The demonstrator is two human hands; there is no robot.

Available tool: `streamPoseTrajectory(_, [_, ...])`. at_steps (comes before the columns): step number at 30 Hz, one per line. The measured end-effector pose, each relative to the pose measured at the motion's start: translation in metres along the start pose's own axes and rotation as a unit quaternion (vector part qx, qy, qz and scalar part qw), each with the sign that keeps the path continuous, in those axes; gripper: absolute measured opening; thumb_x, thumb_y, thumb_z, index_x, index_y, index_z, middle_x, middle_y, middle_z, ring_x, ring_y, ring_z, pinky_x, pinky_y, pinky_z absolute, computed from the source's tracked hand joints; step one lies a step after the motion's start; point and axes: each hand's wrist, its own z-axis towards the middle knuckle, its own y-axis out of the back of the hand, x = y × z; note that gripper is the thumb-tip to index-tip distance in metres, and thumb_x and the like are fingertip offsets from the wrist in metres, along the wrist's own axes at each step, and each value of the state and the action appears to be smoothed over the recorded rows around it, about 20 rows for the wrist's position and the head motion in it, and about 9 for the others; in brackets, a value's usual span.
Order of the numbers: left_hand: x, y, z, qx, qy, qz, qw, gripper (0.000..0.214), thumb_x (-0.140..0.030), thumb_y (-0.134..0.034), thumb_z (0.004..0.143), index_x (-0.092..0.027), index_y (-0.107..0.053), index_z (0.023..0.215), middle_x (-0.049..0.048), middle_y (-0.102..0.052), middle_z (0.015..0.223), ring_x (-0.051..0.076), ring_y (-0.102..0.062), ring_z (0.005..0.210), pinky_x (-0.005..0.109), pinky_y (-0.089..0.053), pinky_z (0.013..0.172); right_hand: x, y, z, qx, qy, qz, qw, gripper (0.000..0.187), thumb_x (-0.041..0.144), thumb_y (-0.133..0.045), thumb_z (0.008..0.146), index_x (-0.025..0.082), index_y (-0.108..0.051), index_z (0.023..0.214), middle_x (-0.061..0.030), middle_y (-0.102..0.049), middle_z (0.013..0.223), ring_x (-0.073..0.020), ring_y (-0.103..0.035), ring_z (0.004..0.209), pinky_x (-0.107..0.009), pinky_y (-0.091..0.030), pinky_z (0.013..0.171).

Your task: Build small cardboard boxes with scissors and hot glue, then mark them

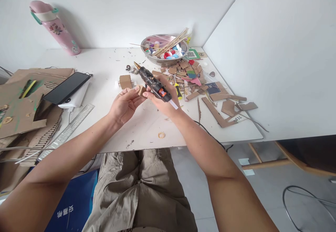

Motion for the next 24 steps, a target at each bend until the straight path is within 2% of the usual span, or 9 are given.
streamPoseTrajectory(3, [0.0005, -0.0013, -0.0009, -0.005, 0.003, -0.011, 1.0, 0.05, -0.01, -0.095, 0.076, -0.022, -0.047, 0.066, -0.0056, -0.073, 0.067, 0.011, -0.077, 0.068, 0.027, -0.067, 0.091, -0.0034, -0.0033, -0.0003, -0.009, -0.001, 0.002, 1.0, 0.027, 0.058, -0.078, 0.099, 0.035, -0.065, 0.094, 0.0006, -0.082, 0.089, -0.0248, -0.082, 0.078, -0.046, -0.074, 0.077])
streamPoseTrajectory(9, [0.0017, -0.0027, -0.0012, -0.015, 0.031, -0.036, 0.999, 0.029, -0.009, -0.092, 0.079, -0.02, -0.065, 0.079, -0.0013, -0.08, 0.077, 0.013, -0.08, 0.073, 0.029, -0.067, 0.097, -0.0088, -0.005, -0.0007, -0.004, -0.009, 0.019, 1.0, 0.028, 0.062, -0.077, 0.099, 0.036, -0.066, 0.099, -0.0014, -0.083, 0.1, -0.0262, -0.084, 0.091, -0.047, -0.074, 0.083])
streamPoseTrajectory(14, [0.0003, 0.0001, -0.0011, -0.001, 0.048, -0.027, 0.999, 0.033, -0.011, -0.095, 0.075, -0.02, -0.064, 0.077, 0.0, -0.081, 0.078, 0.015, -0.081, 0.077, 0.03, -0.067, 0.099, -0.0071, -0.0027, -0.0003, 0.0, -0.014, 0.019, 1.0, 0.034, 0.067, -0.077, 0.097, 0.036, -0.065, 0.1, -0.0021, -0.082, 0.099, -0.0274, -0.082, 0.091, -0.052, -0.072, 0.086])
streamPoseTrajectory(18, [-0.0009, 0.0026, -0.001, 0.016, 0.056, -0.007, 0.998, 0.041, -0.015, -0.099, 0.073, -0.022, -0.058, 0.075, -0.0018, -0.08, 0.076, 0.014, -0.08, 0.073, 0.032, -0.068, 0.097, -0.0053, -0.001, -0.0001, 0.0, -0.006, 0.019, 1.0, 0.036, 0.07, -0.074, 0.097, 0.036, -0.063, 0.101, -0.0017, -0.08, 0.095, -0.0268, -0.08, 0.085, -0.051, -0.072, 0.083])
streamPoseTrajectory(24, [-0.0028, 0.0015, -0.0031, 0.009, 0.075, 0.004, 0.997, 0.04, -0.016, -0.097, 0.076, -0.022, -0.058, 0.077, -0.0007, -0.079, 0.081, 0.017, -0.08, 0.079, 0.039, -0.068, 0.1, 0.0002, 0.0048, 0.0026, 0.01, 0.0, -0.015, 1.0, 0.031, 0.062, -0.08, 0.095, 0.036, -0.063, 0.098, 0.0003, -0.08, 0.092, -0.0254, -0.078, 0.075, -0.048, -0.07, 0.073])
